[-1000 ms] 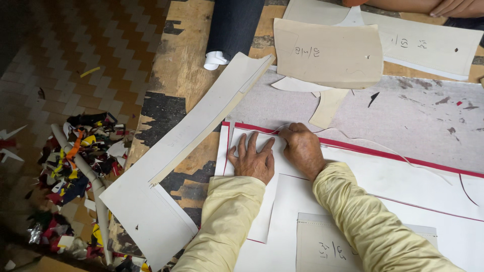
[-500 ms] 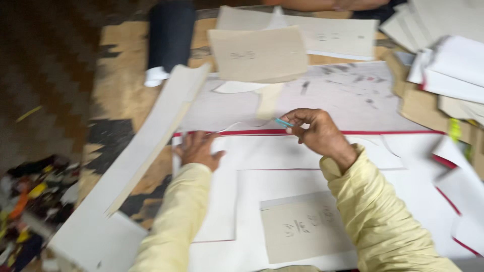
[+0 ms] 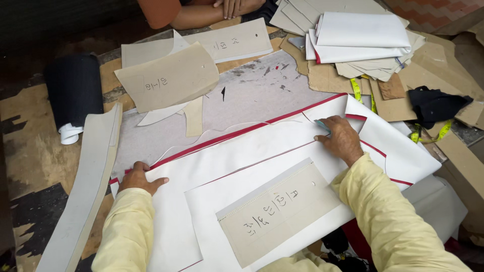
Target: The person places a paper pattern on a large white fabric sheet and uses a rotary cutter to cut along the pattern's edges. They reposition the pattern and cut additional pieces, then remove the cut fabric sections and place the pattern on a new area to continue cutting.
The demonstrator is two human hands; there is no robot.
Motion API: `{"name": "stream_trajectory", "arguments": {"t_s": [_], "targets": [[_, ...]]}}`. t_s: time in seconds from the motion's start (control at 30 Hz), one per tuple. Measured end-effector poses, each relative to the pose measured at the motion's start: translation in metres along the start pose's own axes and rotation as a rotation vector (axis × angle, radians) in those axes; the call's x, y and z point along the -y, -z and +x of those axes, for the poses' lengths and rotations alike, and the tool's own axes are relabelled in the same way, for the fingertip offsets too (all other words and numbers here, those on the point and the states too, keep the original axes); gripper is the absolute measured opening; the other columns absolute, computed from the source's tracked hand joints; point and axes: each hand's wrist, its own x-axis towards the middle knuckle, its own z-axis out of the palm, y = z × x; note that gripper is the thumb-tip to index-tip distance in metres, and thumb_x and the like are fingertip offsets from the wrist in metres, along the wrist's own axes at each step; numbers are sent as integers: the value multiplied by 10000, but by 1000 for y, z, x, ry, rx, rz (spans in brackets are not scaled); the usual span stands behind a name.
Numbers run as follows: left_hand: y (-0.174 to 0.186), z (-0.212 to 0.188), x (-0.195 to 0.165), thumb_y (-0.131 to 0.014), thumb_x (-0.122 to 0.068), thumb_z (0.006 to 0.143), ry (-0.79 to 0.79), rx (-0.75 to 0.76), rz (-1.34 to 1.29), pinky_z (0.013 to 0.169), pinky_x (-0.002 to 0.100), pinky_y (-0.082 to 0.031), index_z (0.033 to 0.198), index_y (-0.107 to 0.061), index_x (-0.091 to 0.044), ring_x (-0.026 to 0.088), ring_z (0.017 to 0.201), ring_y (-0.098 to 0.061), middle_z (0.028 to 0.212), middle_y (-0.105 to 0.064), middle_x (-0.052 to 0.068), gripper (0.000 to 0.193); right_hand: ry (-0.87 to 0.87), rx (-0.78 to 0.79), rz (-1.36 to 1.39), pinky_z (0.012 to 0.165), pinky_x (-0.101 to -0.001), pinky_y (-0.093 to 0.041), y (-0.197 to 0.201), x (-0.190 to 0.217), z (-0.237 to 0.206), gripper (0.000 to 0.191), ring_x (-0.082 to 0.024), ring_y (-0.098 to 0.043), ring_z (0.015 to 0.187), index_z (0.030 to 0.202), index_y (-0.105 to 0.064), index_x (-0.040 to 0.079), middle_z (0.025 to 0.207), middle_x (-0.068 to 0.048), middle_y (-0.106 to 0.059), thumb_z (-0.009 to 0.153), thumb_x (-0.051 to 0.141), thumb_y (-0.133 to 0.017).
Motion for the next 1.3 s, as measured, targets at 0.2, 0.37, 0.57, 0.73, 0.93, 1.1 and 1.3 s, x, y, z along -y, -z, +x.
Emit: {"name": "stream_trajectory", "arguments": {"t_s": [0.2,0.37,0.57,0.73,0.93,1.1,1.3], "targets": [[-11,-28,37,-940,-455,698,98,-20,-157,967,433,-564,1347,-626,-71,334,1063,-731,1238,-705,197,817,-215,352,21,871,-440,-564,1,0,16,436,-349,-727,926,1177,-731,78,970,-169,-763,808,280,-844],[-43,-67,83,-823,-232,783,-128,-268,-517,857,410,-576,1220,-704,-40,313,957,-759,1075,-777,176,492,-31,200,60,850,-470,-541,-14,-3,7,436,-382,-688,915,1072,-773,50,974,-192,-740,731,292,-896],[-64,-71,99,-715,-240,939,-266,-558,-669,736,412,-588,1139,-668,-22,350,860,-760,966,-752,201,299,76,-176,-28,916,-462,-535,-47,3,-22,582,-380,-657,1014,1147,-737,-12,1025,-210,-713,805,421,-923],[-70,-68,104,-745,-267,943,-284,-705,-423,701,489,-544,1101,-676,-16,447,833,-682,912,-710,243,305,-63,-23,-14,743,-432,-560,-49,-4,-18,538,-322,-669,666,1075,-732,-36,766,-172,-701,860,421,-917],[-73,-73,110,-718,-265,940,-268,-677,-501,691,483,-548,1116,-655,-26,415,840,-698,955,-719,206,304,-242,218,-105,508,-471,-540,-54,7,-2,442,-324,-648,487,886,-766,-42,618,-185,-658,969,386,-833],[-70,-78,110,-703,-290,956,-206,-653,-430,695,481,-552,1048,-627,-28,397,857,-704,978,-719,191,287,-111,84,58,471,-446,-517,-54,18,6,372,-294,-625,475,947,-722,-49,621,-177,-647,1036,310,-767],[-70,-79,109,-648,-342,1000,-162,-632,-411,696,479,-545,1033,-622,-45,370,839,-710,963,-722,161,300,-21,-126,158,569,-445,-521,-61,34,12,318,-302,-636,576,983,-669,-73,700,-201,-660,1059,227,-740]]}}
